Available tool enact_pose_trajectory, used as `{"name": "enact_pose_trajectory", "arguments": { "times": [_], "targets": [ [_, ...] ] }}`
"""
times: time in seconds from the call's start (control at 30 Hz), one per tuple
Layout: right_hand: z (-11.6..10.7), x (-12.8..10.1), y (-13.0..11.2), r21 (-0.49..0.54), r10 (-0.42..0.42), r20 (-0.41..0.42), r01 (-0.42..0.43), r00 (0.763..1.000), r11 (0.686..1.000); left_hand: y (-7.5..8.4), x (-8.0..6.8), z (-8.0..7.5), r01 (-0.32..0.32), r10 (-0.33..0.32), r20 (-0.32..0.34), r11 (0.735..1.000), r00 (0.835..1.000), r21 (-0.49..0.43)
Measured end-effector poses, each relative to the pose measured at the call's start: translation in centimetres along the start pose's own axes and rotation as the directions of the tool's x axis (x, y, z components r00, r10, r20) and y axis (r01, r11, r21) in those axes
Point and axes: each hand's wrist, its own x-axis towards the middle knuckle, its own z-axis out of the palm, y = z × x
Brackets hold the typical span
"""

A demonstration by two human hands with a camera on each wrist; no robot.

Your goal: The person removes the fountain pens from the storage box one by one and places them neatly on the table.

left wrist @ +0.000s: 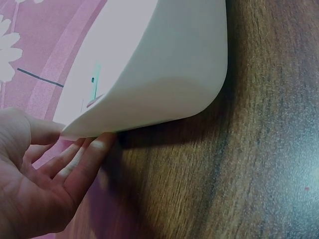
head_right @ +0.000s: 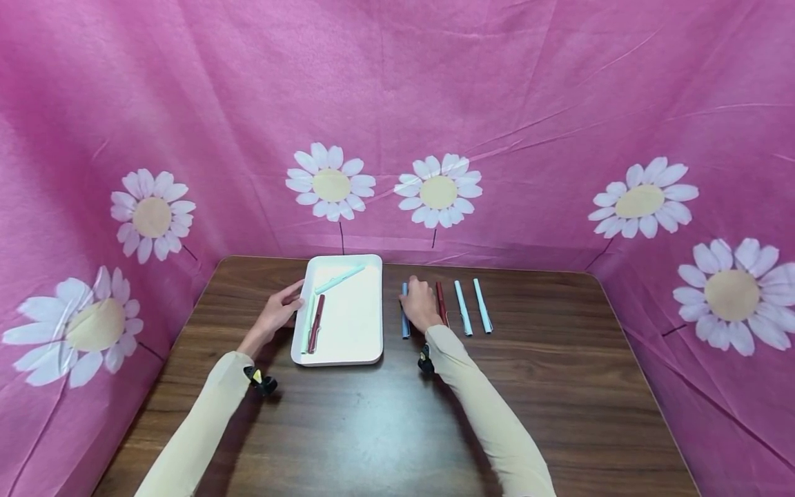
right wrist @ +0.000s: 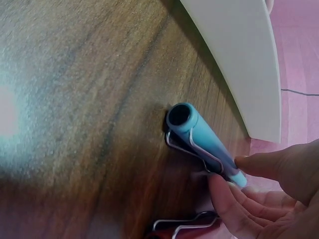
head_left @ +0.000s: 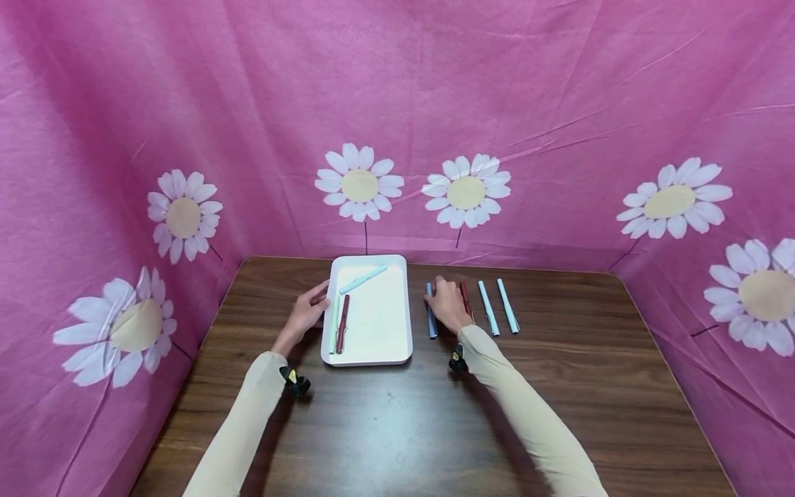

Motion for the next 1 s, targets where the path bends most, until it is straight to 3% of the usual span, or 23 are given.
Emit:
{"name": "enact_pose_trajectory", "arguments": {
  "times": [0.3,0.47,0.57,0.7,0.8,0.87,1.0],
  "targets": [
    [-0.3,-0.1,0.1,-0.024,-0.016,-0.006,0.015,1.0,1.0,0.3,0.1,0.3,-0.015,0.015,0.009,0.999,1.0,0.029],
    [-0.4,-0.1,-0.5,-0.098,-0.104,-0.061,0.098,0.993,0.99,0.6,0.3,0.3,-0.022,0.022,0.011,0.998,1.0,0.051],
    [-0.5,-0.2,-1.2,-0.121,-0.203,-0.129,0.187,0.971,0.975,0.6,0.4,0.2,-0.016,0.016,0.003,0.999,1.0,0.052],
    [-0.4,-0.1,-2.4,-0.131,-0.324,-0.208,0.302,0.923,0.944,0.6,0.5,0.2,-0.008,0.008,0.009,0.999,1.0,0.047],
    [-0.3,-0.1,-3.5,-0.115,-0.368,-0.213,0.351,0.905,0.929,0.7,0.6,0.3,-0.011,0.01,0.018,0.999,1.0,0.05],
    [-0.1,-0.2,-4.4,-0.056,-0.361,-0.197,0.357,0.912,0.932,0.7,0.6,0.3,-0.009,0.007,0.025,0.999,1.0,0.048],
    [0.6,-0.4,-6.2,0.112,-0.284,-0.117,0.296,0.952,0.949,0.7,0.6,0.4,-0.003,0.002,0.028,0.999,1.0,0.045]
  ]
}}
